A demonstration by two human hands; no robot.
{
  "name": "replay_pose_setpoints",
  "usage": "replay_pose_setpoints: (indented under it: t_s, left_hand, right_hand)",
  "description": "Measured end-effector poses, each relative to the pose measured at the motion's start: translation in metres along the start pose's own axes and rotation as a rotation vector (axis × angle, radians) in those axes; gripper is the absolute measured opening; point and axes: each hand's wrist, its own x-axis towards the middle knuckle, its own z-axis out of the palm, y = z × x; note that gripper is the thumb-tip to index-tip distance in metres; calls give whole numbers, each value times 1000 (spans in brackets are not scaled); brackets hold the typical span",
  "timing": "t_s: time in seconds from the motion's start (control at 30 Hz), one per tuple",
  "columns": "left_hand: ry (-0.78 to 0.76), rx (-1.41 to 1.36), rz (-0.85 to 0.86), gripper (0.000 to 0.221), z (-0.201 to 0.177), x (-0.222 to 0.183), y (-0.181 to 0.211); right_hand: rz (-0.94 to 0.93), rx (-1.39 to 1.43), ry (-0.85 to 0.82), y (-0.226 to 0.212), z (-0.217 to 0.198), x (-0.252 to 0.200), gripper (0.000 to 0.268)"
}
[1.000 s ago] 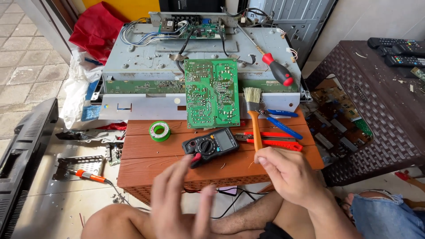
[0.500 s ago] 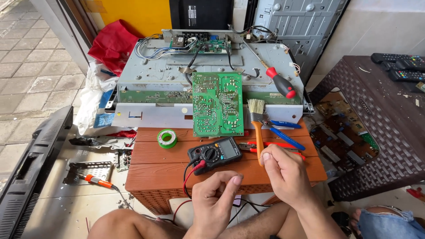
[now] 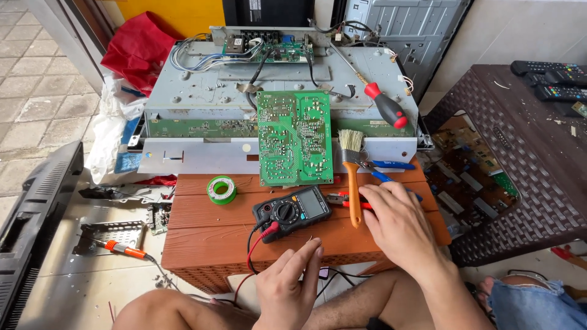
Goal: Soldering electronic components onto a circuit board and testing connections with a multimeter during a TV repair.
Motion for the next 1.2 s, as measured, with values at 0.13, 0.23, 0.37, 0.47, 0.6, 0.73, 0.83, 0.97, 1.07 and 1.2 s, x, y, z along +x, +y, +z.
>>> replay_pose_setpoints:
  t_s: [0.13, 0.23, 0.37, 0.47, 0.6, 0.73, 0.83, 0.97, 1.07, 1.2]
  left_hand:
    - [32, 153, 75, 23, 8, -6, -4]
    - [12, 230, 124, 27, 8, -8, -7]
    - [-71, 301, 142, 26, 5, -8, -4]
    - [-91, 312, 120, 26, 2, -7, -2]
    - [-79, 282, 99, 27, 2, -5, -1]
    - [-94, 214, 64, 30, 0, -2, 1]
    - [-144, 183, 49, 34, -4, 0, 5]
    - [-218, 100, 35, 30, -6, 0, 7]
    - [-239, 71, 4, 30, -7, 1, 10]
    - [-172, 112, 13, 4, -3, 1, 18]
  right_hand:
    - [27, -108, -78, 9, -8, -5, 47]
    - [174, -253, -232, 9, -29, -11, 51]
    - [336, -489, -303, 2, -58, -26, 42]
    - [355, -551, -300, 6, -73, -36, 44]
    - [456, -166, -90, -16, -76, -41, 48]
    - [621, 377, -72, -30, -60, -53, 62]
    - [666, 508, -46, -34, -46, -61, 62]
    - [668, 761, 41, -35, -34, -68, 65]
    - [655, 808, 90, -39, -33, -67, 63]
    - [616, 897, 141, -41, -34, -72, 61]
